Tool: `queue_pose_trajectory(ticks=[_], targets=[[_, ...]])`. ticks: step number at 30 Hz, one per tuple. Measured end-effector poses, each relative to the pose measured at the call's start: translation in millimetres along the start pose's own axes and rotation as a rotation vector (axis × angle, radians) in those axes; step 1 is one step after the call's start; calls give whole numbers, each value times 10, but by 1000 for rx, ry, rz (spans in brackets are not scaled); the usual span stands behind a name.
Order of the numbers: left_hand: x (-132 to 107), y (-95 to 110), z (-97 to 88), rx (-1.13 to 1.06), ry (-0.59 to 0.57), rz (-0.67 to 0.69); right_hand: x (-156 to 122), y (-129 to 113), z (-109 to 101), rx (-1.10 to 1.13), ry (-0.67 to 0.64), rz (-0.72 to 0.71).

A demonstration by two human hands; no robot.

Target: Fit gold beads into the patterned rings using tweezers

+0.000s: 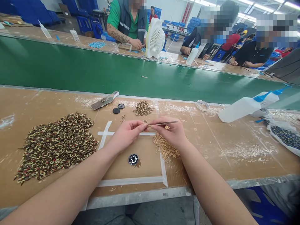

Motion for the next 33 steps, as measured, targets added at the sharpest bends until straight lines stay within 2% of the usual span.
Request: queue_pose_trajectory(ticks=[12, 27, 33], targets=[[13, 14, 69, -276, -74, -180, 12, 19, -55, 13, 82, 75], [-8, -13, 106, -355, -136, -230, -13, 111, -21, 133, 83, 170], [-10, -54, 113, -435, -200, -260, -13, 145, -10, 281, 132, 217]])
Point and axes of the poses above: each hand's wrist, its own x-axis towards the middle knuckle, its own z-axis out of the palm, y = z × x, the point moved 6 cm from there along x, towards the middle knuckle, and after that the axes turned 7 degrees about y, right-handed, at the moved point
